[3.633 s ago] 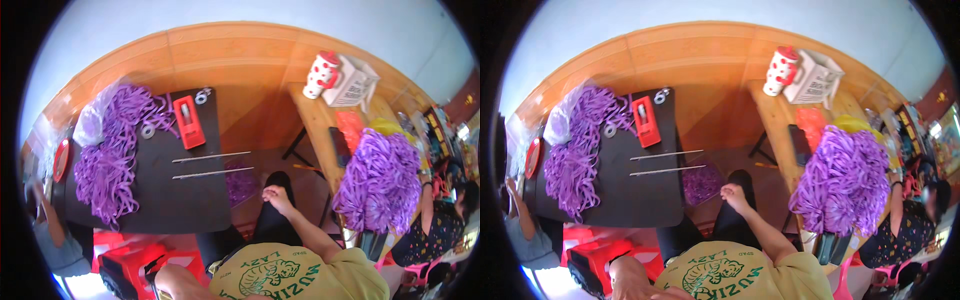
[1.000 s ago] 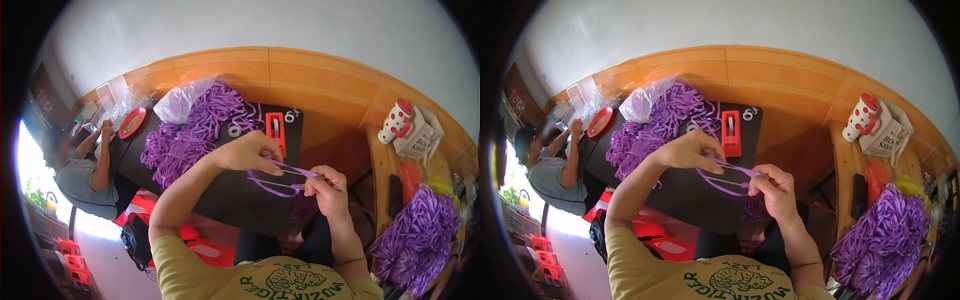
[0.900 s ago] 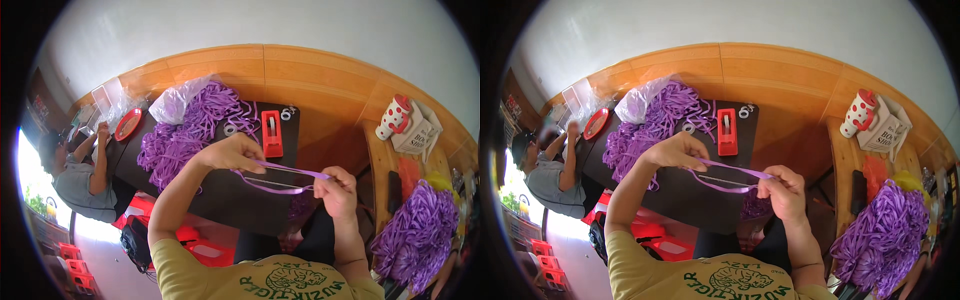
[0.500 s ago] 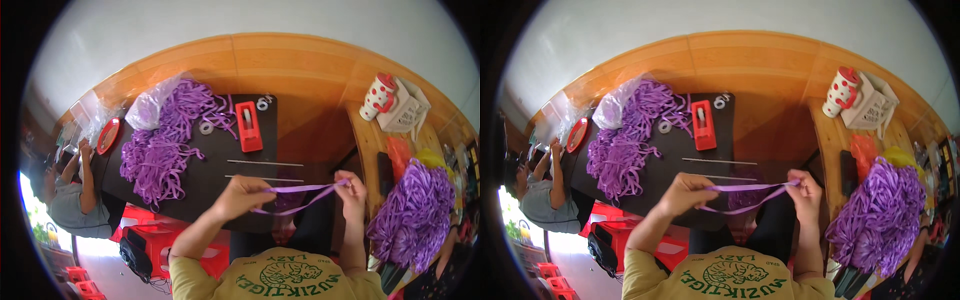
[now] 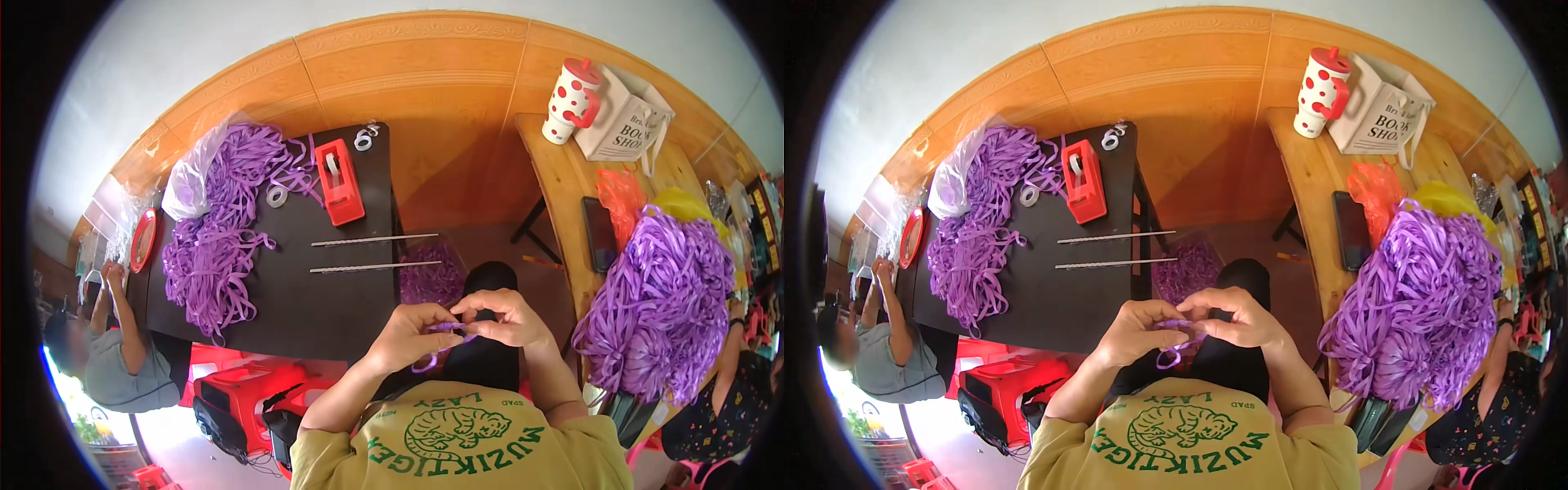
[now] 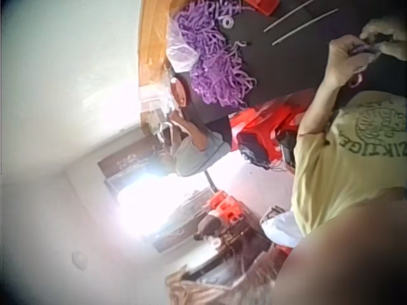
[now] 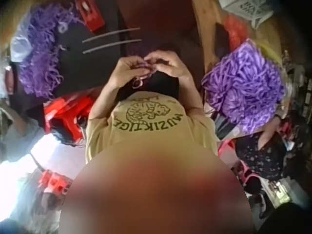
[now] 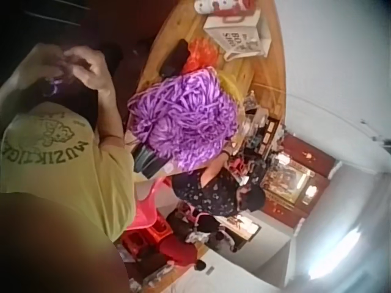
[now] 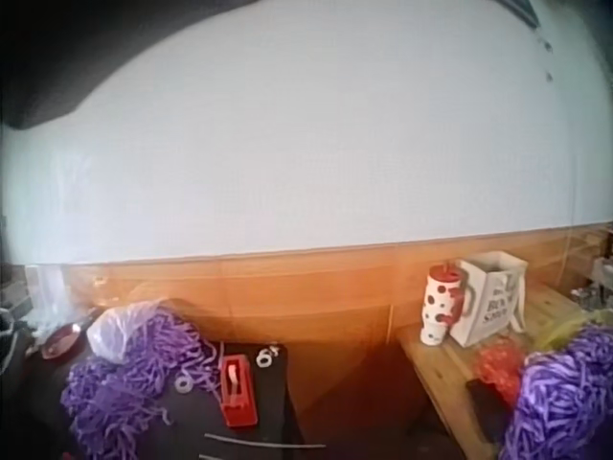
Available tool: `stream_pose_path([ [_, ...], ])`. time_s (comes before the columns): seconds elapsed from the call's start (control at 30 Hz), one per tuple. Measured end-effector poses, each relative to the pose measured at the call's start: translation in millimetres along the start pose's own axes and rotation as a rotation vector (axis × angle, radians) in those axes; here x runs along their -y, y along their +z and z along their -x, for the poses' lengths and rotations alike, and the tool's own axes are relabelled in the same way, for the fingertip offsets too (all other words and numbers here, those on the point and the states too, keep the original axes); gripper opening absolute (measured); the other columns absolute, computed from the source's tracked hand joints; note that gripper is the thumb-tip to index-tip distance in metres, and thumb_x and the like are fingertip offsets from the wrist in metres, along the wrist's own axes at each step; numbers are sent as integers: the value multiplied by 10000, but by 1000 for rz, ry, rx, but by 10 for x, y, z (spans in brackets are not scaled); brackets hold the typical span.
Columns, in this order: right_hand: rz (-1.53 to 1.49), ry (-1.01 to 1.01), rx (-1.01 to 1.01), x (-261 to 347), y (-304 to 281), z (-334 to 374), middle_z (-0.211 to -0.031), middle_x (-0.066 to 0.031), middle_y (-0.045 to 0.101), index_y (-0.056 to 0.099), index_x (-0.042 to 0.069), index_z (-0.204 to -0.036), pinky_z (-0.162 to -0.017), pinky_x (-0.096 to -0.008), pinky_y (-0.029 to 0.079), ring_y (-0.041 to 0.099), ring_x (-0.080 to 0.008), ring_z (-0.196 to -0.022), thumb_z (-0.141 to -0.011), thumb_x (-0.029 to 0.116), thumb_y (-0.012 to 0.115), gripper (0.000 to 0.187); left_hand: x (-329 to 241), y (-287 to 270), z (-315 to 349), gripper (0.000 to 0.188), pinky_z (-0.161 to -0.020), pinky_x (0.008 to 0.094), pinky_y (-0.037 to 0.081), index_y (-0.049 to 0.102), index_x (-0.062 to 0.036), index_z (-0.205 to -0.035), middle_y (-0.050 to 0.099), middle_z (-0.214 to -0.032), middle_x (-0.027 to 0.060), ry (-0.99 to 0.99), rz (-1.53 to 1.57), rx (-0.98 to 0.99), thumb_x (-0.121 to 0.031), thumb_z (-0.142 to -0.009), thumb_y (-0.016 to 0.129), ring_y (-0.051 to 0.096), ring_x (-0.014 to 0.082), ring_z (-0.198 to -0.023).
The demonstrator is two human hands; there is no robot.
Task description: The person is winding purple ribbons around a two-pronged metal tool to create decorative tassels or fringe.
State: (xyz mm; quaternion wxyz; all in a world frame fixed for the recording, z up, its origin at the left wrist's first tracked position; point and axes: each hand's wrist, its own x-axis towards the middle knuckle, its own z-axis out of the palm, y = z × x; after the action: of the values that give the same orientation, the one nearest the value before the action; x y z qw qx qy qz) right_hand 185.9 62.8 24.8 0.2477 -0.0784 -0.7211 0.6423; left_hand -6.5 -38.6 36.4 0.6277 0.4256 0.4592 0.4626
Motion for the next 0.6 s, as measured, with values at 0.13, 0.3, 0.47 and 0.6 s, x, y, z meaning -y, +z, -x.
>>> stream_pose_path([
  [0.13, -321, 75, -132, -90, 13, 70, -772, -85, 634, 586, -51, -1086, -677, -265, 473, 602, -138, -697, -806, -65, 572, 280, 21, -58, 21, 83, -477, 166, 367, 643, 10, -895, 599, -663, 30, -108, 132, -28, -64, -867, 615, 509, 56, -537],
  [0.3, -668, 5, -259, -263, -86, 160, -704, -84, 591, 594, -20, -1049, -535, -239, 406, 531, -131, -588, -839, 4, 573, 212, 23, -213, 45, 68, -432, 161, 316, 631, -9, -836, 578, -636, 28, -80, 193, -177, -64, -866, 604, 471, 49, -487],
  [0.47, -839, -52, -218, -330, -196, 261, -685, -89, 568, 560, -4, -1112, -501, -243, 334, 445, -94, -495, -840, 20, 581, 274, 55, -416, 112, 80, -415, 177, 296, 614, -11, -815, 558, -623, 33, -25, 186, -279, -68, -867, 594, 453, 65, -472],
  [0.6, -851, -108, -265, -426, -281, 317, -647, -58, 520, 542, 12, -1144, -493, -244, 289, 396, -57, -446, -859, 65, 592, 294, 97, -681, 182, 116, -427, 220, 297, 586, -24, -821, 500, -592, 47, 74, 372, -285, -116, -889, 573, 421, 120, -481],
])
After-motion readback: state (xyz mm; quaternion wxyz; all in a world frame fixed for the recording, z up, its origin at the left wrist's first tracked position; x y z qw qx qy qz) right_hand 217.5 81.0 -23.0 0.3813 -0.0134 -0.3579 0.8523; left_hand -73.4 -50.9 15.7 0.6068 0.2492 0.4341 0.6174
